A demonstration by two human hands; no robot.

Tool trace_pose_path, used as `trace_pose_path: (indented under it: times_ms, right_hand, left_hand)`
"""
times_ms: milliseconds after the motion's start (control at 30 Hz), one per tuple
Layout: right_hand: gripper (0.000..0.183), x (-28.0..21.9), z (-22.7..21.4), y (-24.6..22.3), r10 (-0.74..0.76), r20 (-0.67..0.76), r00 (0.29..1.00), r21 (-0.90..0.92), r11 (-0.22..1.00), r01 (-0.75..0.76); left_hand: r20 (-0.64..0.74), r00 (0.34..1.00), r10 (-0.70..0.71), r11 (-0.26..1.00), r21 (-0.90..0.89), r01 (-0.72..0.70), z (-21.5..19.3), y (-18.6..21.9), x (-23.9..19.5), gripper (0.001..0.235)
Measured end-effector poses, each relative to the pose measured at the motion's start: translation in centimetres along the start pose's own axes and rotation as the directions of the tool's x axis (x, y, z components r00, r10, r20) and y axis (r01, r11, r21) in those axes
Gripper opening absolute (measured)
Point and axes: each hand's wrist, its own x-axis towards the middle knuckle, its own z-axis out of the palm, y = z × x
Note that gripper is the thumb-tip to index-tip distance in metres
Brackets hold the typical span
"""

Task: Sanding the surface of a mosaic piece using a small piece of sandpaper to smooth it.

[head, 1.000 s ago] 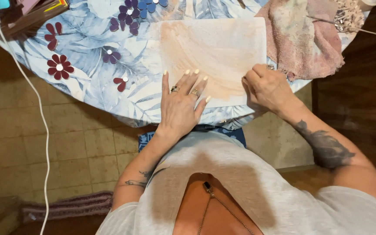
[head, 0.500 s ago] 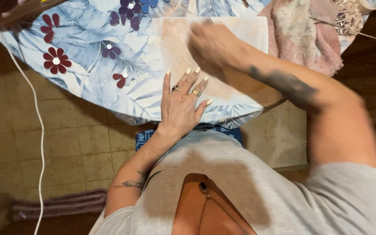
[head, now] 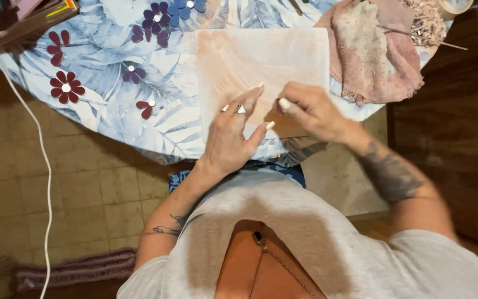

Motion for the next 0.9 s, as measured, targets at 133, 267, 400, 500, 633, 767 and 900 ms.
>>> trace_pose_path:
  times_ms: [133,267,400,500,633,767,900]
  right_hand:
    - [0.023,1.7,0.8,-4.5,-0.003,-0.127,0.992,0.190,0.981,0.027]
    - [0.024,2.3,0.7,-6.2,-0.010,-0.201,0.980,0.268,0.961,0.065]
    - [0.022,1.0,1.7,-2.2,-0.006,-0.212,0.977,0.235,0.970,0.057]
    - [0.023,1.0,1.7,-2.6,0.005,-0.243,0.970,0.247,0.967,0.057]
    - [0.024,1.0,1.6,-3.3,-0.020,-0.257,0.966,0.151,0.987,0.060]
    - [0.024,-2.4,2.2,1.6,-0.123,-0.192,0.974,-0.254,0.965,0.072]
    - [0.021,-4.9,-0.3,1.7,-0.086,-0.100,0.991,-0.798,0.602,-0.028]
  left_hand:
    - [0.038,0.995,-0.092,0.845,-0.526,0.098,-0.1,0.6,0.6,0.044]
    - [0.049,0.987,-0.154,0.738,-0.659,0.148,0.3,0.5,1.1,0.035]
    - [0.053,0.983,-0.174,0.718,-0.677,0.163,0.4,0.6,1.2,0.035]
    - [0.023,0.986,-0.166,0.723,-0.677,0.138,0.4,0.8,1.0,0.035]
    - [-0.002,0.993,-0.117,0.818,-0.567,0.095,0.3,1.1,0.8,0.035]
    - [0.083,0.995,0.054,0.998,-0.037,-0.051,-0.1,1.0,0.3,0.051]
    - [0.219,0.976,0.019,0.966,0.246,-0.074,0.5,-0.3,-0.4,0.049]
